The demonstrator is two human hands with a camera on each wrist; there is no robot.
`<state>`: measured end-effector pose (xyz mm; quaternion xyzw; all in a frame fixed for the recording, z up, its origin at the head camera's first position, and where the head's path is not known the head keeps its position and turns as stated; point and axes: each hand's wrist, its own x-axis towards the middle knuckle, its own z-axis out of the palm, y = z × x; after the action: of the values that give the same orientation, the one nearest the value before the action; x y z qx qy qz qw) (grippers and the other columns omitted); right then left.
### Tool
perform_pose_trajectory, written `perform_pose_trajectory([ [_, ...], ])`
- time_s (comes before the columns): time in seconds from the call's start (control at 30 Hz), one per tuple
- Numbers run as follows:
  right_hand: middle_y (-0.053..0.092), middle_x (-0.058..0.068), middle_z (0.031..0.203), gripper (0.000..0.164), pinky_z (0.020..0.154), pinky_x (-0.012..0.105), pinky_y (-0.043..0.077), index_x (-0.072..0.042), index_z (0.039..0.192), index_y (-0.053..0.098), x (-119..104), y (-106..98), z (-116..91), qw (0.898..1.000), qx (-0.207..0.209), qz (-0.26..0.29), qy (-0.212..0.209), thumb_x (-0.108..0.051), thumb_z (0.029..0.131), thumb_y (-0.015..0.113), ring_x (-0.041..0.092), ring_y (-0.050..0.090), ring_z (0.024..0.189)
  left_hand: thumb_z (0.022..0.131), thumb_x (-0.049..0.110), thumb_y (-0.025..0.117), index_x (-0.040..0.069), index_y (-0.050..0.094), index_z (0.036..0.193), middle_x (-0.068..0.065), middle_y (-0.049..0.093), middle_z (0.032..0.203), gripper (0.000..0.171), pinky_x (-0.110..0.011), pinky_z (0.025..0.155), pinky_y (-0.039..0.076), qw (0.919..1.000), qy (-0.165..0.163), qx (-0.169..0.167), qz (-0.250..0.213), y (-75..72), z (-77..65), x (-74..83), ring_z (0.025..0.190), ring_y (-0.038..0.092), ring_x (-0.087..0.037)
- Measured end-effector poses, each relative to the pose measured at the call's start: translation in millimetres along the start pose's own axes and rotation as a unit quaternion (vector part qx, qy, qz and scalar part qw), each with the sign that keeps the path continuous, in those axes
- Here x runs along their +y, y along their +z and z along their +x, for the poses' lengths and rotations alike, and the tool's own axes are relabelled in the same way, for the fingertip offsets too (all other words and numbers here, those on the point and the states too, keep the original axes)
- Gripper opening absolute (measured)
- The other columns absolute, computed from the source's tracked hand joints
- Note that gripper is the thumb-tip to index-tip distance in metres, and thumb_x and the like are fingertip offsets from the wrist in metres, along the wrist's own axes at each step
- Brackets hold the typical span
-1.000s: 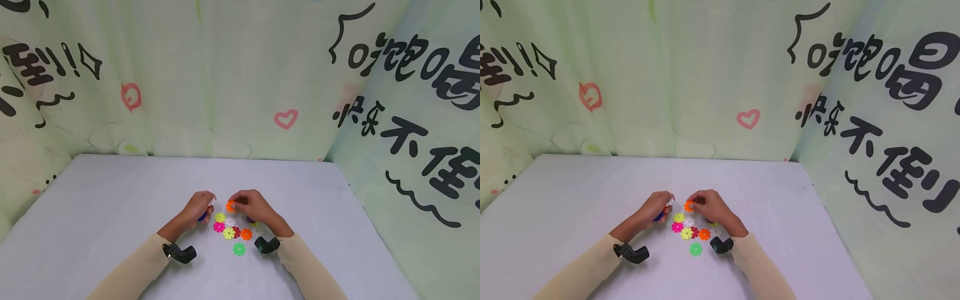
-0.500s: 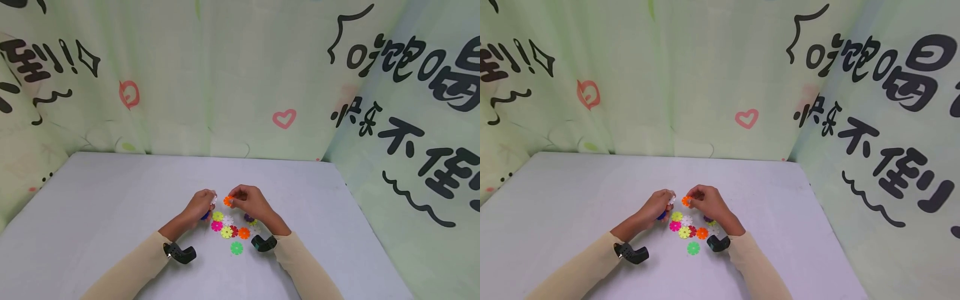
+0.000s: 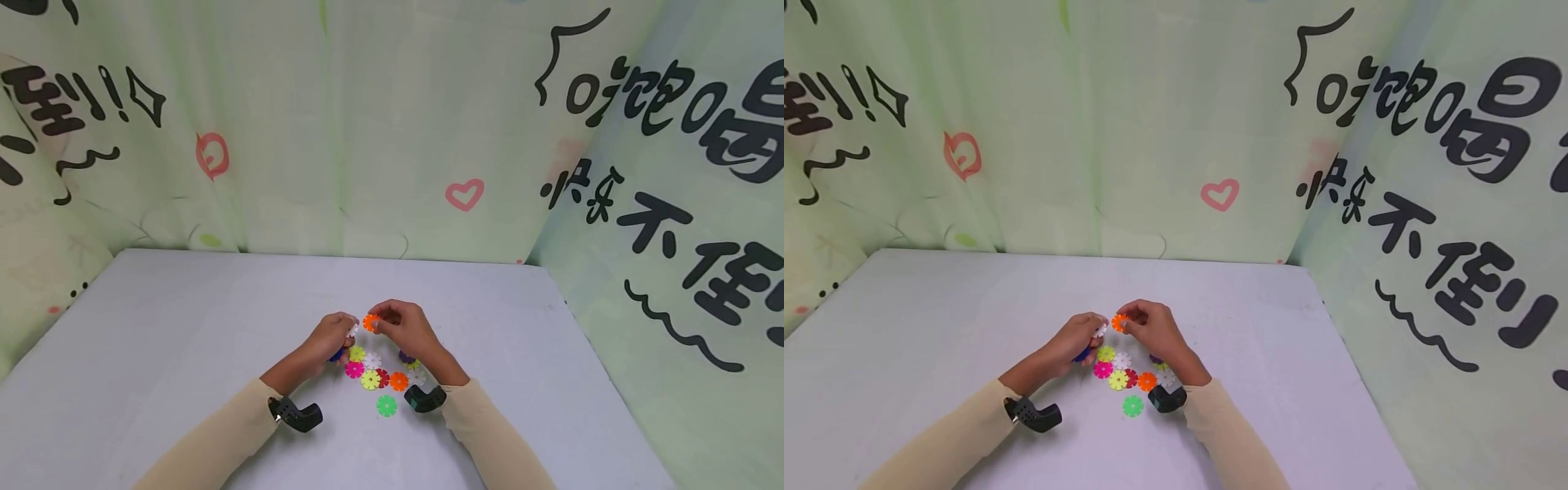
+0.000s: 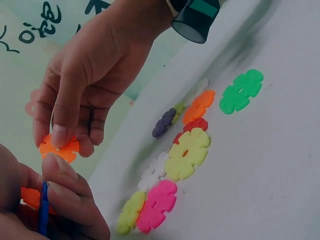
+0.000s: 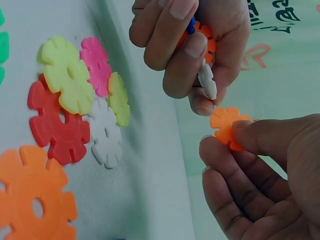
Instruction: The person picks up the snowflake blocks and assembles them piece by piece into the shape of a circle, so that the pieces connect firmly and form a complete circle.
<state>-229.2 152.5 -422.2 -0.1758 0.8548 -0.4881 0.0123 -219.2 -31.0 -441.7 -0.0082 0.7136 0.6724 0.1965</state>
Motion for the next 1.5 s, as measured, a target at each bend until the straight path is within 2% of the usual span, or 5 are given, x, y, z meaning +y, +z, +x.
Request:
perform_pose_trajectory([
  [0.2,0.068,0.005,0.088,0.009,0.072,0.027,0.055,-0.002,0.097,0.068,1,3,0,1.0,-0.002,0.012,0.004,0.0,0.089,0.067,0.023,0.068,0.077,0.105,0.022,0.038,-0.001,0.046,0.127,-0.004,0.044,0.071,0.034,-0.02,0.046,0.042,1.0,-0.003,-0.007,-0.001,-0.2,0.6,-0.5,0.045,0.041,-0.014],
  [0.53,0.069,0.007,0.092,0.009,0.076,0.028,0.055,-0.001,0.099,0.07,2,8,0,0.999,0.012,0.032,0.003,-0.001,0.089,0.067,0.024,0.069,0.079,0.105,0.023,0.036,-0.002,0.041,0.133,-0.003,0.043,0.07,0.037,-0.019,0.047,0.042,0.999,-0.021,-0.024,-0.031,-1.0,-0.2,0.3,0.046,0.041,-0.014],
  [0.77,0.07,0.008,0.097,0.011,0.078,0.03,0.055,-0.003,0.1,0.072,1,9,-1,0.999,0.021,0.04,0.002,-0.002,0.09,0.067,0.022,0.07,0.08,0.106,0.027,0.035,0.001,0.032,0.14,-0.002,0.043,0.068,0.043,-0.02,0.047,0.041,0.9988,-0.032,-0.026,-0.026,-2.9,-1.7,-1.3,0.046,0.042,-0.014],
  [1.17,0.071,0.001,0.09,0.007,0.073,0.027,0.054,-0.007,0.094,0.074,2,9,-2,0.998,0.04,-0.022,-0.036,-0.004,0.088,0.071,0.015,0.064,0.079,0.105,0.021,0.032,0.002,0.042,0.117,-0.001,0.04,0.067,0.025,-0.02,0.042,0.037,0.9981,-0.014,-0.037,-0.046,-4.1,-2.4,-1.7,0.044,0.039,-0.013],
  [1.5,0.071,0.005,0.093,0.008,0.076,0.027,0.054,-0.004,0.096,0.073,2,11,-1,0.998,0.037,0.038,-0.026,-0.003,0.088,0.07,0.015,0.067,0.081,0.105,0.023,0.034,0.003,0.042,0.118,-0.001,0.04,0.066,0.025,-0.019,0.043,0.036,0.9962,-0.026,-0.039,-0.074,-6.1,-4.0,0.5,0.045,0.039,-0.013],
])
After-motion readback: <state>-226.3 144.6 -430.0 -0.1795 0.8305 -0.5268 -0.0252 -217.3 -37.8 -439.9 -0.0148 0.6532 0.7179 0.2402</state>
